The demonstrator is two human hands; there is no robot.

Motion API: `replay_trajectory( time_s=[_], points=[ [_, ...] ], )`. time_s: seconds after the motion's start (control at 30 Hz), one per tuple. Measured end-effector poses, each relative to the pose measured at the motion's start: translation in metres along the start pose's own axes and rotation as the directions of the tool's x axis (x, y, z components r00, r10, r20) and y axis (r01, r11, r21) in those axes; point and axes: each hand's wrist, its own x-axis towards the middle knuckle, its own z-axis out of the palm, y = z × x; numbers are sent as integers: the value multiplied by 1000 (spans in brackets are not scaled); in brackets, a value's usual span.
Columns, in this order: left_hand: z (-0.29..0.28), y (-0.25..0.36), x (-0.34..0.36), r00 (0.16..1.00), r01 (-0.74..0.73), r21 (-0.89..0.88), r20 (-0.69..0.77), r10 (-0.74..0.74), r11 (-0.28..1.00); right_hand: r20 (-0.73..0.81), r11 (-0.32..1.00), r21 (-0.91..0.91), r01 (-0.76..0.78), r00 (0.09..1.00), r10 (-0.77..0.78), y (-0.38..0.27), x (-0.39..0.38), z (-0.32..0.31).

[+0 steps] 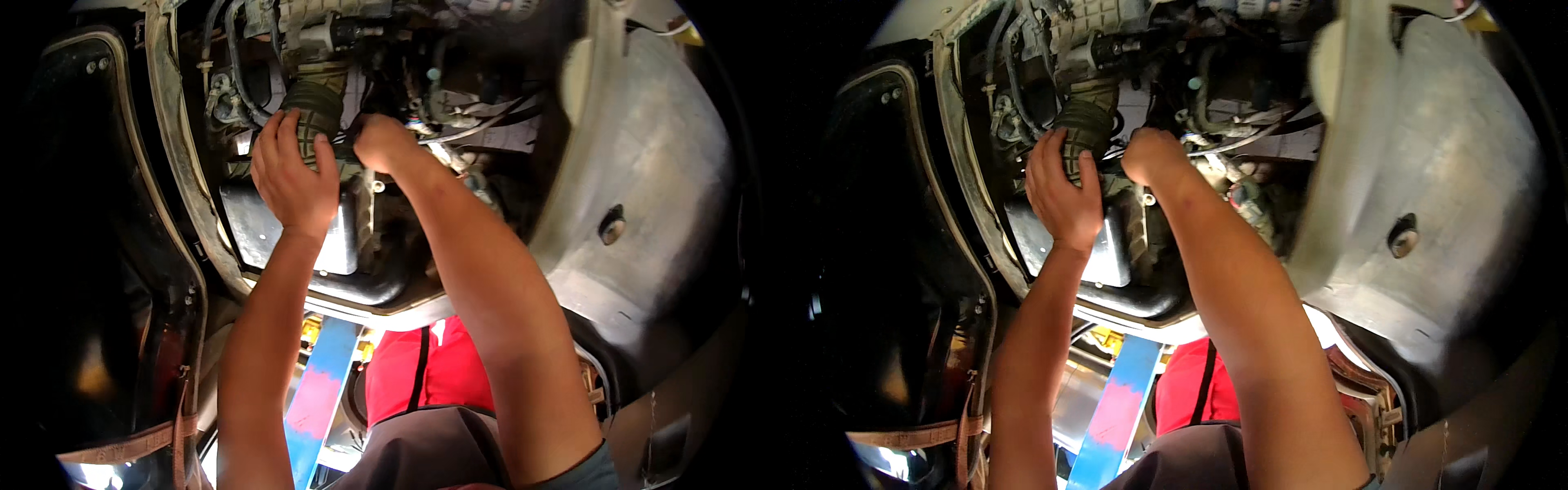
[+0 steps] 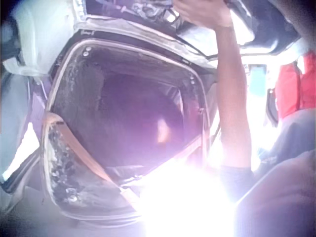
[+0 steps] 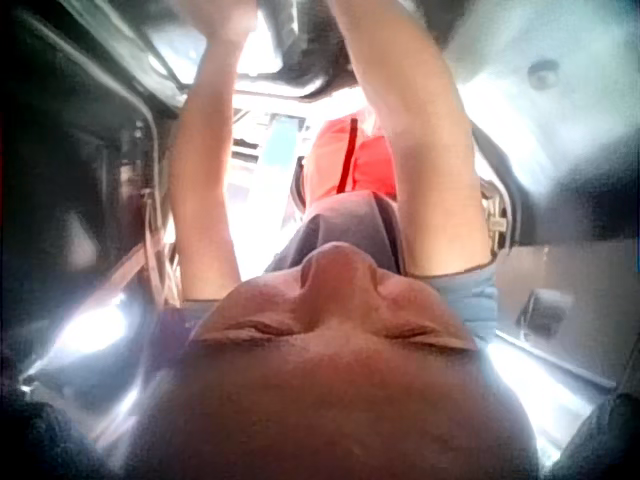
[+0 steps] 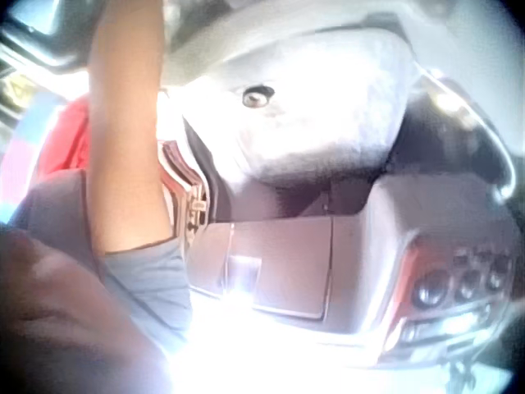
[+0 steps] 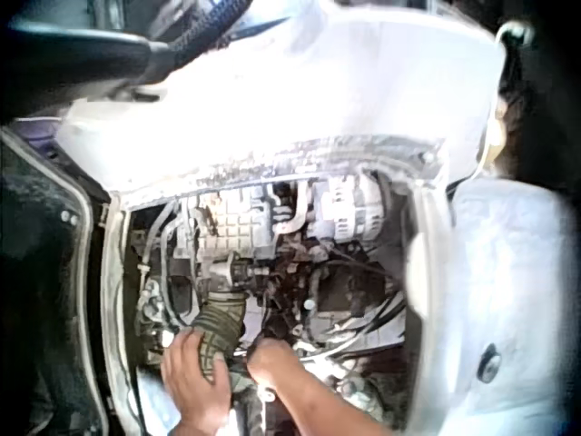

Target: The person works under the hood of a car, manipulating hoses and components within the engine bay. They use a tool to adjust parts, then walk to a tool cart to retrieve a zip tie before returning to secure a hose connection.

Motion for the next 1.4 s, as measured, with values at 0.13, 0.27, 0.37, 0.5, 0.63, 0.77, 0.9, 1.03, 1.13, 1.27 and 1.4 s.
replay_trajectory(
  time_s=[0.13,0.27,0.37,0.5,0.63,0.77,0.9,1.03,1.13,1.27,1.4],
  points=[
    [-9,5,1,999,45,21,9,-46,999,-210,986,75,148,969,-130,-17,-58,-24],
    [-5,3,-1,998,51,21,-24,-50,999,-407,817,246,521,821,-401,-17,-139,-67],
    [-4,-1,-7,996,68,16,-51,-67,998,-582,694,394,603,748,-319,18,-210,-104],
    [-5,1,-9,995,97,15,-37,-96,995,-861,716,353,603,509,-3,102,-292,-134],
    [-8,3,-8,989,150,-15,6,-150,989,-871,995,102,-19,482,98,164,-347,-124],
    [-9,0,-7,989,148,1,-4,-148,989,-873,970,196,144,477,106,199,-369,-84],
    [-18,-1,-8,990,138,18,-39,-137,990,-859,770,433,468,473,197,173,-372,-66],
    [-22,3,-11,988,155,-34,12,-155,987,-883,743,309,593,469,-6,116,-370,-121],
    [-18,8,-9,988,152,-46,37,-151,987,-916,818,178,547,395,-65,67,-361,-199],
    [-20,11,-5,991,137,-32,5,-136,990,-957,741,-54,669,177,-229,13,-318,-323],
    [-31,1,-3,990,139,-31,-4,-139,990,-974,751,-143,644,44,-223,-34,-262,-479]
  ],
)
